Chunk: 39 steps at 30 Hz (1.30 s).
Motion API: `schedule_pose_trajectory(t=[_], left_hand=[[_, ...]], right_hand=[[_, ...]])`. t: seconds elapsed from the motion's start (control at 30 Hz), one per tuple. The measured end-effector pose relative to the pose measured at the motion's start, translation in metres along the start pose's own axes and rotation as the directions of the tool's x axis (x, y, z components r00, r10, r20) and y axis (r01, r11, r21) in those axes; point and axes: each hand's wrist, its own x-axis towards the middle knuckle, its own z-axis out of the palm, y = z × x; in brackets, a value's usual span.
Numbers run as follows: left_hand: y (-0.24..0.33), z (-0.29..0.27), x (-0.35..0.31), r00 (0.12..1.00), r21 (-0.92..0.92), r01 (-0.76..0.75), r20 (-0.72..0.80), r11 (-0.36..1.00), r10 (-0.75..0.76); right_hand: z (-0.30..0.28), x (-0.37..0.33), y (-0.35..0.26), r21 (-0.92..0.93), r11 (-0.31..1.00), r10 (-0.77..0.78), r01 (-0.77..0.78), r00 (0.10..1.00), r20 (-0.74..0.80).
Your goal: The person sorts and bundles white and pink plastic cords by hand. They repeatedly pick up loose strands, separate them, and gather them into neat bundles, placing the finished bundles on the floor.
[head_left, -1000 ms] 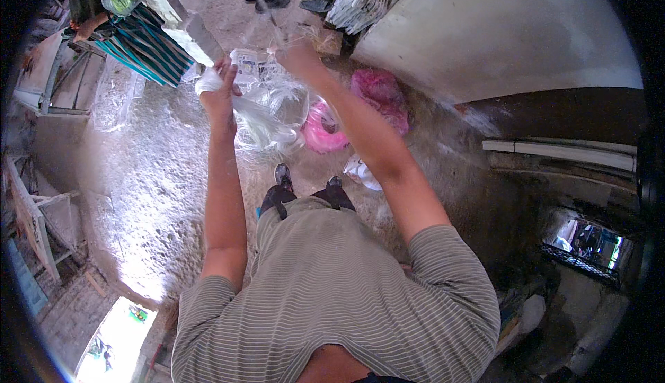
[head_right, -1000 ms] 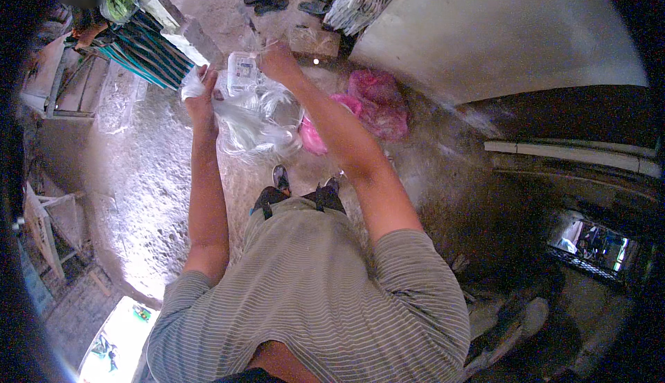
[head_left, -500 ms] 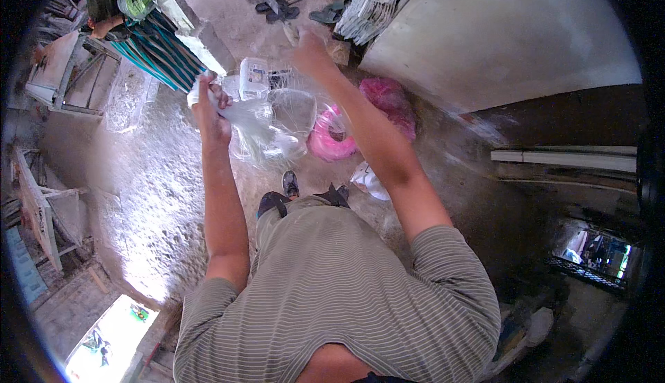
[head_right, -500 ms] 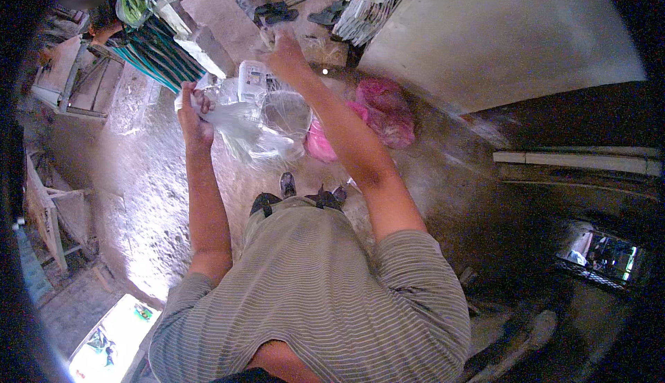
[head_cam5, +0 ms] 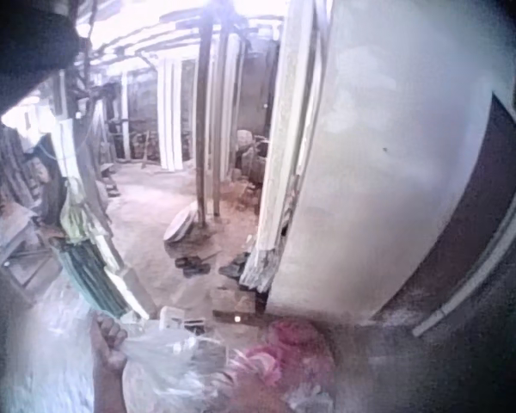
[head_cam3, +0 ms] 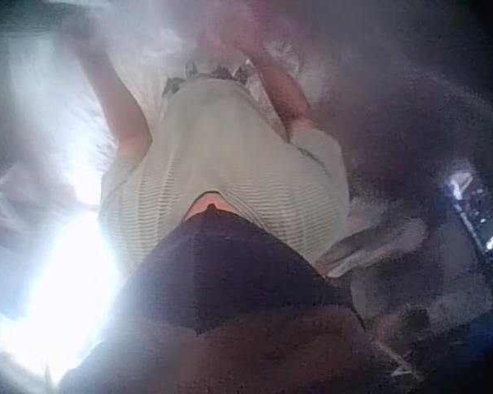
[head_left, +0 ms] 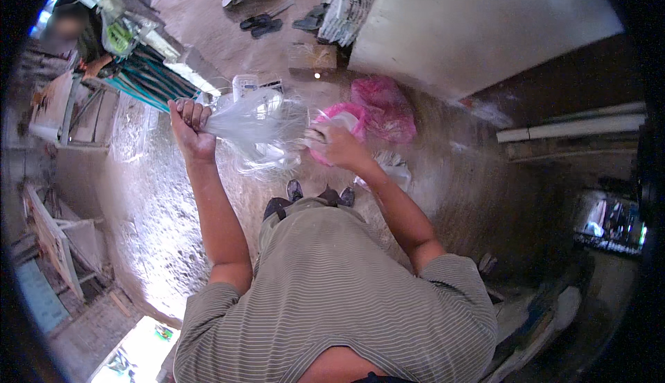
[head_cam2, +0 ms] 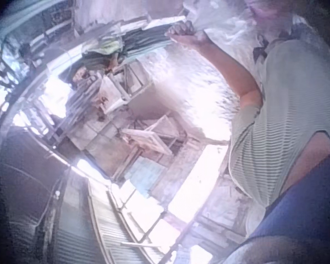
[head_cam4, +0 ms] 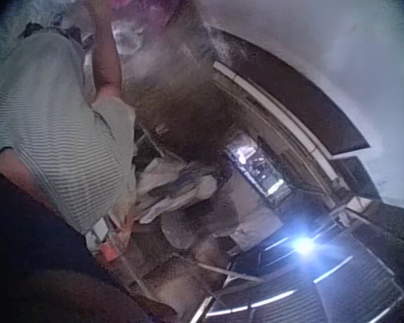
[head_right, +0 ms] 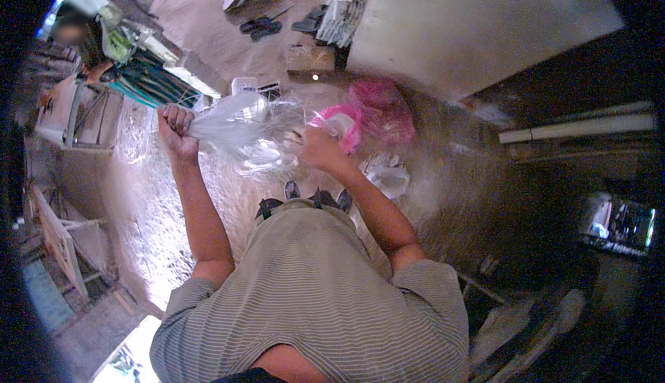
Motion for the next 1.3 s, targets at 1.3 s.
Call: schedule_pose_trajectory(t=[1.3], left_hand=[[-0.080, 0.091, -0.042, 0.995, 0.270, -0.027, -0.088, 0.963, 0.052]], right_hand=[[0.040, -0.033, 0.080, -0.307, 0.947, 0.018, -0.098, 0.968, -0.252]])
